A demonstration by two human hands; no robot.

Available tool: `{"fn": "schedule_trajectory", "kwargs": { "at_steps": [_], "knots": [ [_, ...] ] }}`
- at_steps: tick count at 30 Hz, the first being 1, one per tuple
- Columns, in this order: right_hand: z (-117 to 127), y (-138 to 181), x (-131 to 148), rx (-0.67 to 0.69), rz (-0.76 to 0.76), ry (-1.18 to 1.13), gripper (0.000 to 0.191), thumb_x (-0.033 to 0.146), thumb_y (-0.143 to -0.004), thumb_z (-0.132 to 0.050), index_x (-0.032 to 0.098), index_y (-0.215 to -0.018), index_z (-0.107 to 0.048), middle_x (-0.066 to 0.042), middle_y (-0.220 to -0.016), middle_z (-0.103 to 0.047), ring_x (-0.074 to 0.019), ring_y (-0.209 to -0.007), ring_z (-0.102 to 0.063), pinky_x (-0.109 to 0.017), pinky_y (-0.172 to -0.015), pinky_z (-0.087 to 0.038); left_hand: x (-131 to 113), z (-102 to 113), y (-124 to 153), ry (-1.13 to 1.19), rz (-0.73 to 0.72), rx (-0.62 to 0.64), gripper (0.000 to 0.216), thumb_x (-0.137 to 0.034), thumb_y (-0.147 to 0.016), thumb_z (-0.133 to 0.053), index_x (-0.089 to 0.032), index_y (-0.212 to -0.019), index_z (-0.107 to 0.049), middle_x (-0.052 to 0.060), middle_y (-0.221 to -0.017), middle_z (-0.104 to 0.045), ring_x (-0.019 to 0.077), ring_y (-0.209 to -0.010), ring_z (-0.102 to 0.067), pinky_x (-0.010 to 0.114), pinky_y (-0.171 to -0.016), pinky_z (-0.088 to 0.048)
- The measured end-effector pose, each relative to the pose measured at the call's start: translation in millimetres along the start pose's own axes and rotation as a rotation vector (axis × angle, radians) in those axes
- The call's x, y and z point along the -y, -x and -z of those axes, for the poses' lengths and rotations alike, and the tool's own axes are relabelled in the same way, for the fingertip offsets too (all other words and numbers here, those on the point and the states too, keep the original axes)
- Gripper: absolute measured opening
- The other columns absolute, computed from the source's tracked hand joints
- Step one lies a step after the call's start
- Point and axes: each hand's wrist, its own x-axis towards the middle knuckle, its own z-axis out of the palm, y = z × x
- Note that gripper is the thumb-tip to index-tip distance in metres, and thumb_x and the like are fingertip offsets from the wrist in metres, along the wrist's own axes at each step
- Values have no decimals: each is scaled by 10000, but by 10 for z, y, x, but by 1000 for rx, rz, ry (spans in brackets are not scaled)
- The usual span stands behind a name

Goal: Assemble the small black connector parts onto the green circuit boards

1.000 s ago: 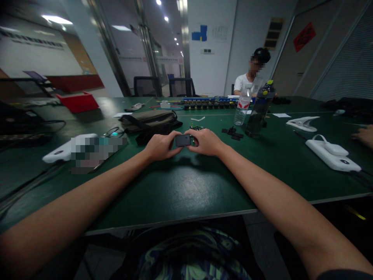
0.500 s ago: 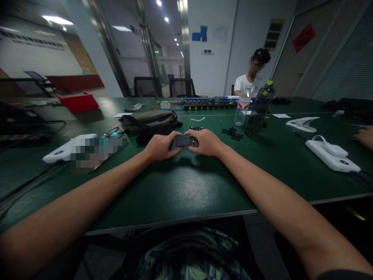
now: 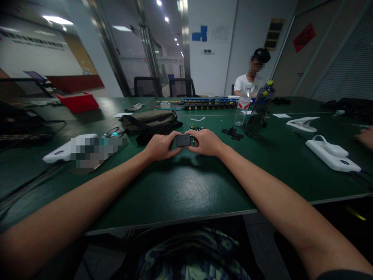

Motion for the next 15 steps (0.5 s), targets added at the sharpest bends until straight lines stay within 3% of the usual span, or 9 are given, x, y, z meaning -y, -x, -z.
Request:
{"fn": "schedule_trajectory", "kwargs": {
  "at_steps": [15],
  "knots": [
    [-5, -1, -3, 2, -2, 2, 382, 266, -788, -658, 172, -1157, -635, 34, -654, -584, -118, -587, -528, -225, -631, -351, -10, 13, -1, 6, 14, 27, 476, -505, -915, -458, -164, -1230, -561, 67, -787, -741, 253, -689, -718, 289, -571, -450]
  ]
}}
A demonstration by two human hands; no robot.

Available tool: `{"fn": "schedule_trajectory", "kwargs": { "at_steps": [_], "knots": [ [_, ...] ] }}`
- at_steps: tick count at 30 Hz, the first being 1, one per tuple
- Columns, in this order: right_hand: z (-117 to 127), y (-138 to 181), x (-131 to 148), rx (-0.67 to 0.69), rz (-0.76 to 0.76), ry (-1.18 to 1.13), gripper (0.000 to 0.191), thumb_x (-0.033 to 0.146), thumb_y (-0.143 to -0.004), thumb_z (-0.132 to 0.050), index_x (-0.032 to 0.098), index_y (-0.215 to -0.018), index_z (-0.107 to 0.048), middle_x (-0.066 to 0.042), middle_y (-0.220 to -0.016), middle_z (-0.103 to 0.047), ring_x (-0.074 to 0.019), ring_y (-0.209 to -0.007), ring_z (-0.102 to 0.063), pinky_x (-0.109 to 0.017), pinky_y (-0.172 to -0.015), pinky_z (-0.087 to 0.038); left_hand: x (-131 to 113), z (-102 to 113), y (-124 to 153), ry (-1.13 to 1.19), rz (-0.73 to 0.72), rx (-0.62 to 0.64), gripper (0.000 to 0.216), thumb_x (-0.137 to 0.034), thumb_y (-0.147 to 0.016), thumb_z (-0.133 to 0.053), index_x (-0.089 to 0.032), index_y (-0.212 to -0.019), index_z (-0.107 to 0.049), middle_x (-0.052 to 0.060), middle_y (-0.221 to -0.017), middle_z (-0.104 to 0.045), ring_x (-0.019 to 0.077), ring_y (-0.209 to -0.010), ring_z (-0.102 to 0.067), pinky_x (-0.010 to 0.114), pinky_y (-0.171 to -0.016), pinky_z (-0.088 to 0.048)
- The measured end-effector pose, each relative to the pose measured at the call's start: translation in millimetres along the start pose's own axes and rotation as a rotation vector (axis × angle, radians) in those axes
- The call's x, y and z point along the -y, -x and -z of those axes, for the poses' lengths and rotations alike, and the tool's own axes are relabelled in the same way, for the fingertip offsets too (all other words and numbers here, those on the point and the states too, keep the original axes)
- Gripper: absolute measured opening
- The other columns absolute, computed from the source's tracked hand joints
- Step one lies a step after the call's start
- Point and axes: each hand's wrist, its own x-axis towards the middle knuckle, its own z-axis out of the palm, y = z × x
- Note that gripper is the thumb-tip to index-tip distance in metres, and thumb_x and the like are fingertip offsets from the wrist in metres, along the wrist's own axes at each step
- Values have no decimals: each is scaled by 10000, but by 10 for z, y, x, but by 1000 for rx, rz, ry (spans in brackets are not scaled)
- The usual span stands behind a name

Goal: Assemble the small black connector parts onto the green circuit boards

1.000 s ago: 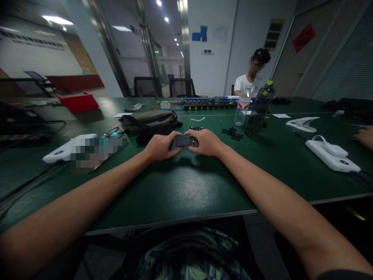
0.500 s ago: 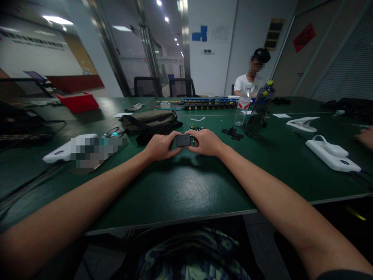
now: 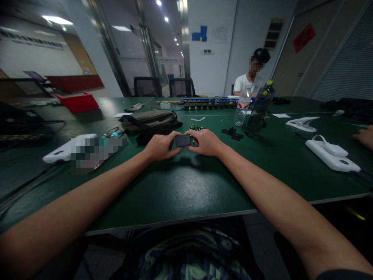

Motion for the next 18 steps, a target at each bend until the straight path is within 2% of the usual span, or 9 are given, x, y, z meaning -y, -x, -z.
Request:
{"fn": "schedule_trajectory", "kwargs": {
  "at_steps": [18],
  "knots": [
    [-1, 3, 2, -3, -3, -3, 377, 275, -789, -659, 179, -1152, -634, 37, -653, -582, -120, -592, -528, -226, -634, -351, 1, 1, 3, 8, 1, -10, 472, -501, -908, -469, -169, -1231, -559, 60, -774, -736, 236, -690, -713, 276, -581, -454]
  ]
}}
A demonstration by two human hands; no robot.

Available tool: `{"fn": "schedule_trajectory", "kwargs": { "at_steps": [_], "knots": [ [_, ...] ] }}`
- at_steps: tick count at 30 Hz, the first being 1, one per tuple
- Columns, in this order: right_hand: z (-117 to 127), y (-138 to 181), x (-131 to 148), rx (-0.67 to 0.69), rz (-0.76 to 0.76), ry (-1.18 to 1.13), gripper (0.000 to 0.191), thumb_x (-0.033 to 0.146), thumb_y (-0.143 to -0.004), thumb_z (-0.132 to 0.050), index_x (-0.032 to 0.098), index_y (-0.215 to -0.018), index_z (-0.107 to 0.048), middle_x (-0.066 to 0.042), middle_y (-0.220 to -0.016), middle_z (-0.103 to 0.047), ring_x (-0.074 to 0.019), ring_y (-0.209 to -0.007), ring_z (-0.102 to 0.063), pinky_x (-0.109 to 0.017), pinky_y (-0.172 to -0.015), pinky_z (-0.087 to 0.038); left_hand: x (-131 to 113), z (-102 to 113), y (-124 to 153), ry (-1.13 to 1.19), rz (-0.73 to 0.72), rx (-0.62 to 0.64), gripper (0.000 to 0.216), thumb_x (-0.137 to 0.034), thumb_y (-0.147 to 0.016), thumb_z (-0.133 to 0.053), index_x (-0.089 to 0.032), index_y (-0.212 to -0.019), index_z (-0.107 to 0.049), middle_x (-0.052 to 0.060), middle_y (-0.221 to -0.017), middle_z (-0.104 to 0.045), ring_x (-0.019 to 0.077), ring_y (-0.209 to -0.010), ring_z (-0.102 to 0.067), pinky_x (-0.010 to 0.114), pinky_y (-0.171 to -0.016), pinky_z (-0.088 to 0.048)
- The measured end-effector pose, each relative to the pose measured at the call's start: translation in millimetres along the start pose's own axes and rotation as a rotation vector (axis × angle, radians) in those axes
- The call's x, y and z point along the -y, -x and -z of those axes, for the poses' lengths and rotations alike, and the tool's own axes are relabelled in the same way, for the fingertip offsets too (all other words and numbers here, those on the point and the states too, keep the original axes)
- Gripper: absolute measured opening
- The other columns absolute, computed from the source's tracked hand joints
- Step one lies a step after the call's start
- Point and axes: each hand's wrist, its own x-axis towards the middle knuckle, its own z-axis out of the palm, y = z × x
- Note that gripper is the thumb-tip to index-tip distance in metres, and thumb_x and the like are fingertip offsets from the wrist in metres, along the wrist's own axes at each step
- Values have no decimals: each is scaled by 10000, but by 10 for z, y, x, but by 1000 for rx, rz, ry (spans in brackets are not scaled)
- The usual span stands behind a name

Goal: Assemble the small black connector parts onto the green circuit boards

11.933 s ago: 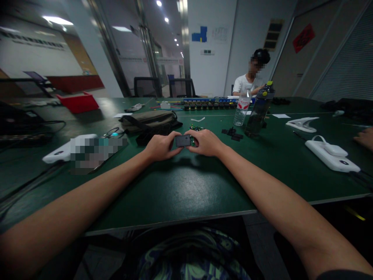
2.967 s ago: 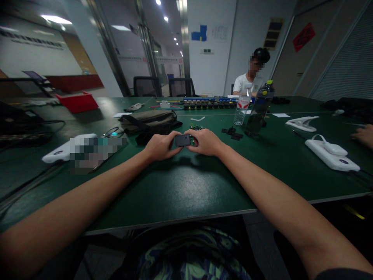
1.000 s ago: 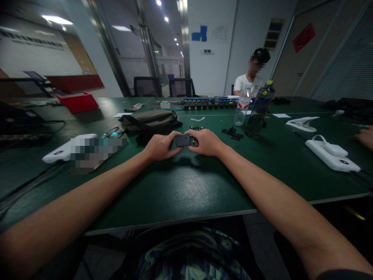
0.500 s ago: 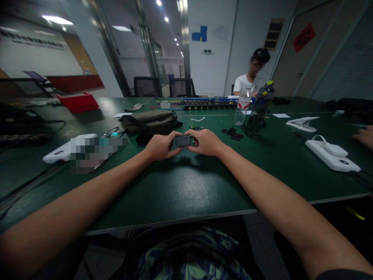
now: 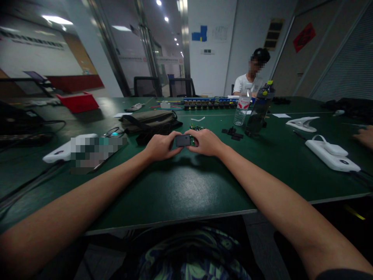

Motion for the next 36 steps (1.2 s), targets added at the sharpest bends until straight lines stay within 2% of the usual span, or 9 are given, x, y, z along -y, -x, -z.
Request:
{"fn": "schedule_trajectory", "kwargs": {
  "at_steps": [6, 17, 36],
  "knots": [
    [8, -5, 4, 11, -1, 6, 382, 275, -789, -656, 171, -1156, -635, 32, -656, -585, -124, -593, -532, -228, -633, -354, 2, -11, 1, 29, 7, 1, 474, -503, -906, -471, -169, -1231, -557, 78, -821, -743, 246, -706, -714, 290, -597, -465],
    [12, -3, 10, 6, -4, 3, 371, 274, -789, -658, 180, -1148, -637, 35, -654, -583, -121, -596, -528, -226, -632, -351, 2, -1, 0, 5, -6, -15, 456, -500, -907, -463, -174, -1210, -565, 51, -742, -726, 233, -667, -707, 276, -563, -442],
    [9, -7, 6, 3, 7, 2, 377, 284, -793, -656, 167, -1151, -639, 34, -648, -577, -119, -585, -527, -221, -621, -351, 6, -12, -1, 1, -3, -7, 467, -500, -908, -471, -165, -1220, -557, 66, -787, -740, 247, -689, -716, 281, -568, -447]
  ]
}}
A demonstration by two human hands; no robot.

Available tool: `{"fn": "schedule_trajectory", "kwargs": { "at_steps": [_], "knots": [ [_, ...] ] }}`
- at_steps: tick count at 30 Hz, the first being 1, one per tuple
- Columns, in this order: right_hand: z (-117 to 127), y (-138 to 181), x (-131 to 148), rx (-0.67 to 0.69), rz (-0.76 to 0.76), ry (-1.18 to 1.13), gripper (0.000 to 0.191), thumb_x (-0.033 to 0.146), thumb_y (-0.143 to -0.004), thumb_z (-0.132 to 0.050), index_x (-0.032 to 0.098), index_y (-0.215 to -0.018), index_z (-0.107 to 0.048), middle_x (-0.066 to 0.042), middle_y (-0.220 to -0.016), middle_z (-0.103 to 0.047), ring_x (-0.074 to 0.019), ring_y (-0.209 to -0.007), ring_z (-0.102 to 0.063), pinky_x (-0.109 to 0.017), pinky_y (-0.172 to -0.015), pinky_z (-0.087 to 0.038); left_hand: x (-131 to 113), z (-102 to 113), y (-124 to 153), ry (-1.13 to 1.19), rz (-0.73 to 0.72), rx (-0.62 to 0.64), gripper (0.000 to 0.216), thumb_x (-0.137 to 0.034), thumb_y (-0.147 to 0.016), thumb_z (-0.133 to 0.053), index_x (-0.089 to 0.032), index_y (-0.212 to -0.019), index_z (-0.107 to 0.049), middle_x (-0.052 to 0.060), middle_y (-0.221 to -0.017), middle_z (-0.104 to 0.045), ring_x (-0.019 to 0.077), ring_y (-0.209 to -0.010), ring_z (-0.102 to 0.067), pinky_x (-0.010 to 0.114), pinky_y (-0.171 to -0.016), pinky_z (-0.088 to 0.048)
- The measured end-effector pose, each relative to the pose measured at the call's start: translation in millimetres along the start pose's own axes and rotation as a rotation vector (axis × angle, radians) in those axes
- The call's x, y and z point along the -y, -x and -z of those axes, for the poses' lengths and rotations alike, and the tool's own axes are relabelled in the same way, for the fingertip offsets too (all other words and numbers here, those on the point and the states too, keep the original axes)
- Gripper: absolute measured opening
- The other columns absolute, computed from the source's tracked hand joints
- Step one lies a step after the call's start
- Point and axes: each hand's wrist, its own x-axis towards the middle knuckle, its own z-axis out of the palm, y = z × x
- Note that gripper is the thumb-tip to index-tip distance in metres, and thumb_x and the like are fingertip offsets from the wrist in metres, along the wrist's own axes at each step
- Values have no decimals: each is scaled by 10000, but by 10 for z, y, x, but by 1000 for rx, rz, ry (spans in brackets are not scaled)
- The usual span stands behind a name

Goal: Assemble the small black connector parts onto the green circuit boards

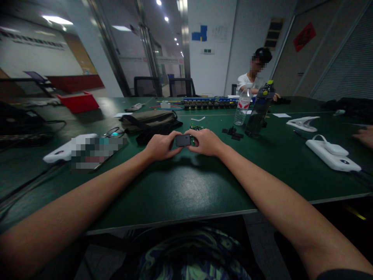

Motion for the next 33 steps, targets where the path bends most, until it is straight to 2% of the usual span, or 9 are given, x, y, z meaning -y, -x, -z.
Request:
{"fn": "schedule_trajectory", "kwargs": {
  "at_steps": [20, 33],
  "knots": [
    [-14, 1, -17, -11, 6, -5, 372, 284, -793, -657, 171, -1146, -638, 33, -650, -582, -118, -584, -526, -226, -627, -356, 2, 6, -3, -3, -15, -16, 454, -499, -907, -473, -167, -1205, -561, 40, -732, -722, 217, -650, -703, 259, -547, -425],
    [-6, 1, 0, -7, -3, -4, 377, 275, -788, -658, 176, -1151, -640, 36, -647, -581, -117, -587, -523, -226, -632, -354, 1, 3, -2, -20, -17, -13, 467, -504, -915, -459, -160, -1215, -561, 60, -768, -738, 239, -671, -714, 276, -545, -430]
  ]
}}
